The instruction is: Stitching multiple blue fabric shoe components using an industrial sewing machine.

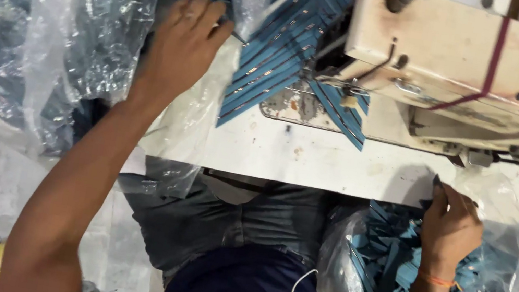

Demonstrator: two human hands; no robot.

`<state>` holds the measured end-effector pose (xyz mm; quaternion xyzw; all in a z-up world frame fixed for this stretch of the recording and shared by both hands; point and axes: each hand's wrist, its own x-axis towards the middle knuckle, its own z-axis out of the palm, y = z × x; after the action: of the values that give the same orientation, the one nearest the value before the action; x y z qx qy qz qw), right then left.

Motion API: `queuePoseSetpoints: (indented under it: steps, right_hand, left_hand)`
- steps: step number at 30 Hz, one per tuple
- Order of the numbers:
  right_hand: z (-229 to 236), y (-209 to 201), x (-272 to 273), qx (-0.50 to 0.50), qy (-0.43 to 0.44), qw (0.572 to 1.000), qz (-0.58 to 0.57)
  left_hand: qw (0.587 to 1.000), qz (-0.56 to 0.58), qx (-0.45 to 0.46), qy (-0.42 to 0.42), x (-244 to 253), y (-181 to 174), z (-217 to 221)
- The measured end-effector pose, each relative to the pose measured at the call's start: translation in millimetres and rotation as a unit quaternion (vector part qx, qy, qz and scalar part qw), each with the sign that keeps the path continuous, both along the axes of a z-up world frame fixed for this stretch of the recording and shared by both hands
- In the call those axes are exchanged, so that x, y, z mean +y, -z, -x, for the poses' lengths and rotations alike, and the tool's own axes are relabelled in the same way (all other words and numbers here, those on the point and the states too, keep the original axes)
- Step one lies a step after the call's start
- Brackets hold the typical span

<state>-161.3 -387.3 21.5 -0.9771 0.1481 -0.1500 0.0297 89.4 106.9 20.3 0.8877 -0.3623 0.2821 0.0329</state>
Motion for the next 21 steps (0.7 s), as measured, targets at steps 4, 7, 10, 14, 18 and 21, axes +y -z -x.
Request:
queuePoseSetpoints:
  steps: [4, 7, 10, 14, 18, 21]
  right_hand:
    - [-13, -33, 33, -0.049, -0.078, 0.991, -0.099]
    - [-53, -49, 93, -0.038, -0.158, 0.969, -0.187]
    - [-96, -33, 143, 0.002, -0.148, 0.931, -0.332]
    - [-139, -5, 184, -0.017, -0.253, 0.946, -0.202]
    - [-140, -13, 199, -0.013, -0.276, 0.949, -0.155]
    - [-142, -2, 195, -0.004, -0.281, 0.949, -0.146]
  left_hand:
    - [0.990, 0.137, 0.029, 0.016, -33, -23, 43]
    - [0.963, 0.161, 0.213, -0.023, -69, -33, 69]
    - [0.924, 0.220, 0.311, -0.039, -98, -1, 70]
    - [0.890, 0.294, 0.345, -0.058, -118, 31, 68]
    - [0.889, 0.291, 0.347, -0.065, -122, 35, 66]
    - [0.885, 0.285, 0.363, -0.064, -125, 36, 64]
